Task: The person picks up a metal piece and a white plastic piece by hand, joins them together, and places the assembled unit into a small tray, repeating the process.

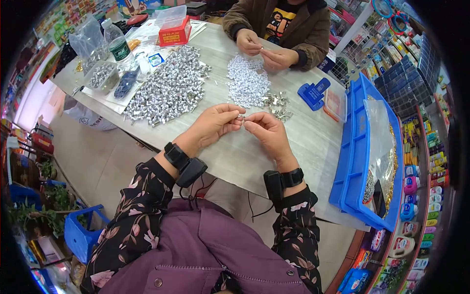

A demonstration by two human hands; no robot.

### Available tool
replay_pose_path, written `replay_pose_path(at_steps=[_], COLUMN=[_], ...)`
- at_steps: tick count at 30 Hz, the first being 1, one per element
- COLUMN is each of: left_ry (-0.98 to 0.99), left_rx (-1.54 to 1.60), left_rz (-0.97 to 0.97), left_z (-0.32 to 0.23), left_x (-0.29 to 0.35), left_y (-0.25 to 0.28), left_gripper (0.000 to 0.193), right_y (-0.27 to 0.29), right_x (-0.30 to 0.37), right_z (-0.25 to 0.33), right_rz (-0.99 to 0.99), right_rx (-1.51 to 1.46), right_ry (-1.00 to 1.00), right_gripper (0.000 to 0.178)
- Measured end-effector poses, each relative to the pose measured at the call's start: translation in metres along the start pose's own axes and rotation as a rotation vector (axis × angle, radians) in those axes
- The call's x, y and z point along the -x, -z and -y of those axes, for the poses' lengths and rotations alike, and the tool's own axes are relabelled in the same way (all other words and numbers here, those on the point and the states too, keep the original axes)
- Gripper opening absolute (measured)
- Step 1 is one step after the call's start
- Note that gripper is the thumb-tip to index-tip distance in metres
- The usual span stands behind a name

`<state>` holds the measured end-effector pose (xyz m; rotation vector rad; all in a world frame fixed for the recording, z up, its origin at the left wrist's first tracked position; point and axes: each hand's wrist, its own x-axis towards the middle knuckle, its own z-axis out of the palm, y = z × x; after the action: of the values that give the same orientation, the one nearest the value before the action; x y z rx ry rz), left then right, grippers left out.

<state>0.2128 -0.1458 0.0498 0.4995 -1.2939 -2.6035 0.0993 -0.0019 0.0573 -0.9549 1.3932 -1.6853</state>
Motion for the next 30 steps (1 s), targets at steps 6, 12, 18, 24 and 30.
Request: replay_pose_path(at_steps=[6, 12, 18, 24, 30], left_ry=[0.002, 0.030, -0.036, -0.291, -0.393], left_rx=[0.060, 0.109, 0.114, -0.380, -0.680], left_rz=[0.033, 0.064, 0.015, -0.069, -0.071], left_z=[0.004, 0.007, 0.008, 0.023, 0.029], left_x=[-0.002, -0.002, 0.001, 0.006, 0.011], left_y=[0.005, 0.007, -0.002, -0.010, -0.012], left_gripper=[0.011, 0.013, 0.013, 0.014, 0.017], right_y=[0.001, -0.006, -0.004, -0.004, 0.005], right_x=[-0.001, -0.001, 0.000, -0.003, -0.002], right_z=[-0.005, -0.005, -0.006, -0.007, -0.008], right_rz=[-0.005, -0.050, -0.098, -0.066, 0.005], right_rx=[0.109, 0.079, 0.060, 0.043, 0.128], right_ry=[0.047, 0.046, 0.066, 0.020, -0.096], right_gripper=[0.011, 0.010, 0.011, 0.013, 0.015])
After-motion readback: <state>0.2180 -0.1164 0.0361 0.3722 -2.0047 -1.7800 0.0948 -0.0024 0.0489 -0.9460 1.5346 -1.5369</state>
